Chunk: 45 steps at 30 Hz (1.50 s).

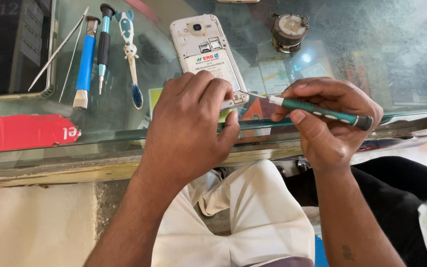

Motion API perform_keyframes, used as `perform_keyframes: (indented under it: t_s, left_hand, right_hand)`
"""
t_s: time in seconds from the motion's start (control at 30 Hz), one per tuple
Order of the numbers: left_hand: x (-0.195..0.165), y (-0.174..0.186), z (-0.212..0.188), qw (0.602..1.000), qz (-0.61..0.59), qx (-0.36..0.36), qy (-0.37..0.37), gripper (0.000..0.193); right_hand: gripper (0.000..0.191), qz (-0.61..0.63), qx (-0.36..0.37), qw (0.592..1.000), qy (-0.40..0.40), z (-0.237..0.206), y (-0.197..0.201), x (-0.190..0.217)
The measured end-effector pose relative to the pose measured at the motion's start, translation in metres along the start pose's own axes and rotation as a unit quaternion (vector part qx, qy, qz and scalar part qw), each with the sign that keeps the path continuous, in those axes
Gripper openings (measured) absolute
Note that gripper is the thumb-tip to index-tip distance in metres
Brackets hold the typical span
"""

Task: The person removes the back cover of a white Samsung smartphone and uses a screwdriver to unscrew and remove screws from the internal frame. The back cover is placed on the glass counter, and the phone remains open with the battery and internal components visible.

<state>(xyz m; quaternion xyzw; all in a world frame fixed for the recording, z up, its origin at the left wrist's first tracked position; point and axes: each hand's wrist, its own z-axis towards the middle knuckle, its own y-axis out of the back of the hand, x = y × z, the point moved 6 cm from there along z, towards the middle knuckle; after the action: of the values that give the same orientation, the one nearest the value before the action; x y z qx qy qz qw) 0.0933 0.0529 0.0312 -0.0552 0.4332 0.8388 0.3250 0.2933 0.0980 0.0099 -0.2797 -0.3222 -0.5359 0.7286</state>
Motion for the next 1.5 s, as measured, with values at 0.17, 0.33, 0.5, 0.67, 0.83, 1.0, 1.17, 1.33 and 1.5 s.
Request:
perform_keyframes:
  t_s: [0.17, 0.33, 0.5, 0.67, 0.83, 1.0, 1.17, 1.33, 1.5]
  left_hand:
    - [0.005, 0.001, 0.001, 0.999, -0.041, -0.012, 0.016, 0.012]
    - [0.009, 0.000, 0.000, 0.997, -0.062, 0.001, 0.040, 0.009]
    - [0.010, 0.001, 0.001, 0.997, -0.066, -0.002, 0.042, 0.009]
    - [0.010, 0.001, 0.001, 0.997, -0.069, 0.006, 0.043, 0.009]
    - [0.010, 0.000, 0.003, 0.996, -0.071, 0.013, 0.043, 0.009]
    - [0.010, -0.001, 0.003, 0.996, -0.069, 0.018, 0.052, 0.007]
    - [0.011, -0.002, 0.003, 0.996, -0.067, 0.021, 0.054, 0.005]
    - [0.012, -0.003, 0.003, 0.996, -0.063, 0.020, 0.061, 0.005]
    - [0.012, -0.003, 0.003, 0.996, -0.062, 0.016, 0.060, 0.005]
  right_hand:
    - [0.013, -0.125, 0.046, 0.991, 0.011, 0.001, -0.005, 0.006]
    - [0.013, -0.154, 0.079, 0.985, 0.026, -0.002, -0.008, 0.006]
    - [0.012, -0.165, 0.078, 0.983, 0.033, -0.002, -0.009, 0.006]
    - [0.013, -0.202, 0.068, 0.976, 0.038, -0.001, -0.010, 0.008]
    - [0.018, -0.221, 0.055, 0.972, 0.057, -0.002, -0.007, 0.009]
    - [0.017, -0.208, 0.070, 0.974, 0.048, -0.003, -0.007, 0.005]
    - [0.018, -0.201, 0.067, 0.975, 0.061, -0.001, -0.010, 0.008]
    - [0.017, -0.193, 0.075, 0.977, 0.051, -0.001, -0.011, 0.008]
    - [0.018, -0.182, 0.068, 0.980, 0.047, -0.002, -0.010, 0.007]
